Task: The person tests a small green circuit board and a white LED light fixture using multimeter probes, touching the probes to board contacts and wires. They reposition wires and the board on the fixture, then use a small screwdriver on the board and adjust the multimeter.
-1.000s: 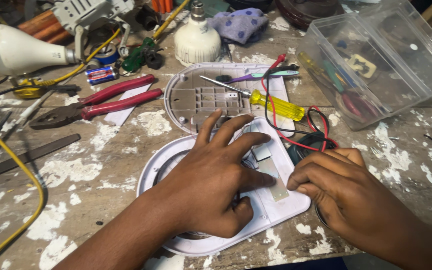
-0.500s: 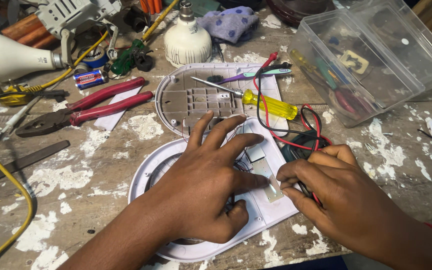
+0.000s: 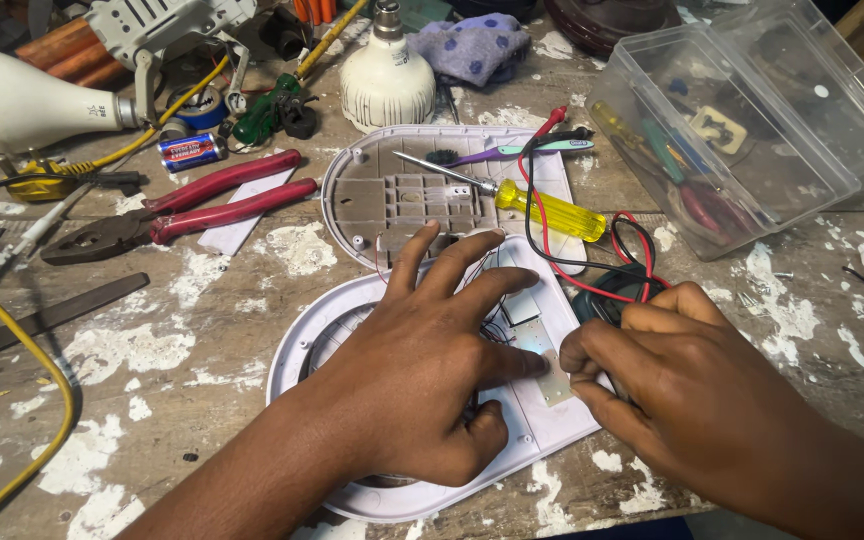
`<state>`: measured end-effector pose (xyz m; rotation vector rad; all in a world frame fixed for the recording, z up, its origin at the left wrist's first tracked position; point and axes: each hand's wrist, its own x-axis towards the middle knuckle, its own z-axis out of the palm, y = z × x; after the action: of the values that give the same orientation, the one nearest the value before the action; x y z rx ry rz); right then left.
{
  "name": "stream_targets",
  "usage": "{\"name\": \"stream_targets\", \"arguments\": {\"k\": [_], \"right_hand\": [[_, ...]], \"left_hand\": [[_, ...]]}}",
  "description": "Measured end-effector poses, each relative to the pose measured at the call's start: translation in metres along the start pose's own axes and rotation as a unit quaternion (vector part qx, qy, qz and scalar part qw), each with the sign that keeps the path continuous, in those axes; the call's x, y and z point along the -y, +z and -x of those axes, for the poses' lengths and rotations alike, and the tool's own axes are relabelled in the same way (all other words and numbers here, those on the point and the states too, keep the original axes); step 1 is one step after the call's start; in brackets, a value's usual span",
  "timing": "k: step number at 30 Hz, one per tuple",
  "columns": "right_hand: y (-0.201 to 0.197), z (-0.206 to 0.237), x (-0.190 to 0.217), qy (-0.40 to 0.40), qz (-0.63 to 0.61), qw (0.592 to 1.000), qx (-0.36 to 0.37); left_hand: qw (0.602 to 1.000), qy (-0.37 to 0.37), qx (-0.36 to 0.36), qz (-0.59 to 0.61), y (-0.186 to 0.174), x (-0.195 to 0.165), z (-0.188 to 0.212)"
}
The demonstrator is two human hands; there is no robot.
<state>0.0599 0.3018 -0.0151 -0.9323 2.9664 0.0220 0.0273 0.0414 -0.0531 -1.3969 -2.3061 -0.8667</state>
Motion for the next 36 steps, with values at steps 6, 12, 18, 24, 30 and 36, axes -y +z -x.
{"name": "stream_targets", "arguments": {"k": [6, 12, 18, 24, 30, 36], "right_hand": [[-0.009, -0.015, 0.0, 0.05, -0.044, 0.995, 0.076], [-0.017, -0.023, 0.006, 0.092, -0.038, 0.986, 0.134], [-0.024, -0.023, 0.011, 0.068, -0.01, 0.988, 0.142], [-0.028, -0.03, 0.014, 0.089, 0.006, 0.982, 0.166], [-0.03, -0.034, 0.015, 0.136, -0.008, 0.976, 0.172], [-0.019, -0.022, 0.008, 0.075, -0.02, 0.992, 0.104]], "left_hand": [[1.0, -0.003, 0.003, -0.006, 0.001, 0.001, 0.0], [1.0, -0.002, 0.004, -0.001, 0.002, 0.001, -0.001], [1.0, 0.0, 0.001, 0.003, 0.004, 0.001, -0.002], [1.0, -0.001, 0.006, -0.001, 0.003, 0.002, -0.001], [1.0, -0.002, 0.004, 0.001, 0.002, 0.002, 0.0], [1.0, 0.001, 0.004, -0.005, -0.001, 0.0, 0.001]]}}
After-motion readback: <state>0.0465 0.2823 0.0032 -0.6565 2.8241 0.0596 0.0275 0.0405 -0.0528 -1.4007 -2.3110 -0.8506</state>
